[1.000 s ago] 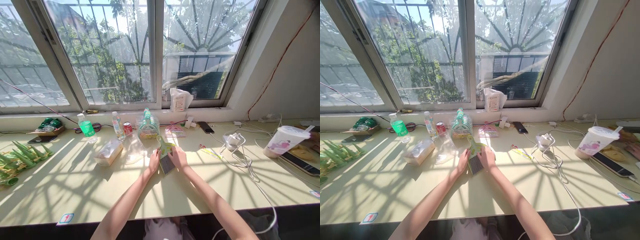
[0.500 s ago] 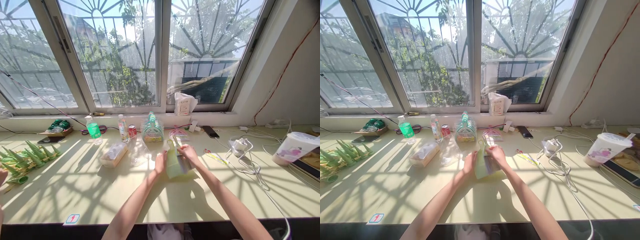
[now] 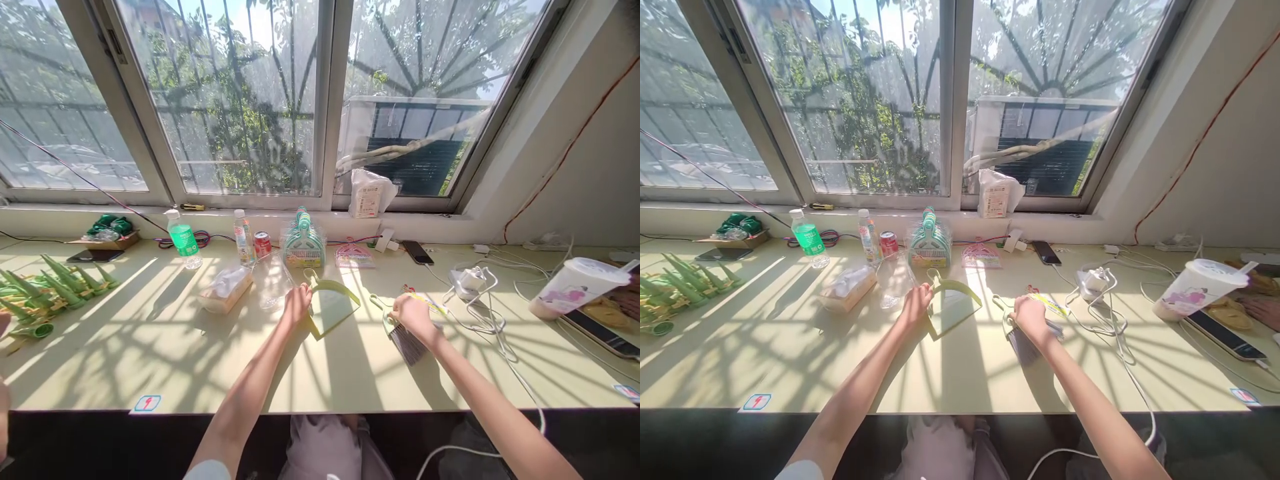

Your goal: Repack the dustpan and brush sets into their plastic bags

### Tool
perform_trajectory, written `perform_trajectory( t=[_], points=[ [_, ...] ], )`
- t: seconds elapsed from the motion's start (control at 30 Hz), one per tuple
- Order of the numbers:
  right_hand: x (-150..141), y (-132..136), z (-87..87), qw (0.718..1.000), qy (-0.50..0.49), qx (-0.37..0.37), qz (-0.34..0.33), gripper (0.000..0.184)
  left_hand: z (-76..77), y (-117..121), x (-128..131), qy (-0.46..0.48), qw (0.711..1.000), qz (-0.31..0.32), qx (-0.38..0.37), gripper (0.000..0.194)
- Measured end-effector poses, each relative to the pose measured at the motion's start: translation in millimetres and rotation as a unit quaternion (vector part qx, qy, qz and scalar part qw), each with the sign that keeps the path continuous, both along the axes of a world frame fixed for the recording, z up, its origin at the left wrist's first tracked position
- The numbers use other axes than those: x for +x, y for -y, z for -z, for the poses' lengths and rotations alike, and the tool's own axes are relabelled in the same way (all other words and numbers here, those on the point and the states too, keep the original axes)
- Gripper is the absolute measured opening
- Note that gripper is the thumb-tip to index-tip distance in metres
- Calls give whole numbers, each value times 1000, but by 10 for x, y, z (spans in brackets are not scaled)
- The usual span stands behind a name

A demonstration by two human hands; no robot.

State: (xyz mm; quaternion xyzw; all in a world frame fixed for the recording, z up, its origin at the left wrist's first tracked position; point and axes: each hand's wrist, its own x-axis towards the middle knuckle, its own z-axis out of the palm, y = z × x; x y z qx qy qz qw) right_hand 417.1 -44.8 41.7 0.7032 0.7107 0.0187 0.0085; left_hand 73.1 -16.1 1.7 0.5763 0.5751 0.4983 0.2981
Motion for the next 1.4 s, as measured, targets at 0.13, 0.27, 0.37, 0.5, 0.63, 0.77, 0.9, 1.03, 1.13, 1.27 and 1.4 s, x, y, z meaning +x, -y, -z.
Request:
perform_trajectory(
  t=[0.13,0.27,0.37,0.5,0.63,0.77,0.9,1.03,1.13,1.27,1.4],
  points=[
    [51,-13,46,1000,4,-20,12,21,-61,48,20,-161,985,-3,-58,37],
    [143,21,60,999,-16,-18,27,28,-93,60,20,-298,953,3,-60,43],
    [185,19,118,998,-45,1,38,19,-82,49,49,-313,948,12,-65,42],
    [114,-45,114,989,-131,54,37,16,-34,49,160,-264,955,109,-73,46],
    [-227,-75,38,979,-190,68,-7,19,46,73,301,-226,944,238,-27,40],
    [-697,-99,23,985,-155,21,-69,17,107,65,321,-267,952,129,80,16],
    [-990,-144,65,981,-164,16,-99,14,155,7,199,-302,937,80,154,44],
    [-1084,-140,125,979,-165,29,-112,10,218,-45,136,-332,926,137,118,49],
    [-1104,-112,164,977,-174,35,-122,10,244,-51,141,-353,918,127,125,53],
    [-1129,-116,174,973,-200,24,-112,10,218,-13,148,-410,889,119,168,52],
    [-1193,-174,131,972,-212,6,-101,8,163,13,164,-463,850,116,220,51]
  ],
)
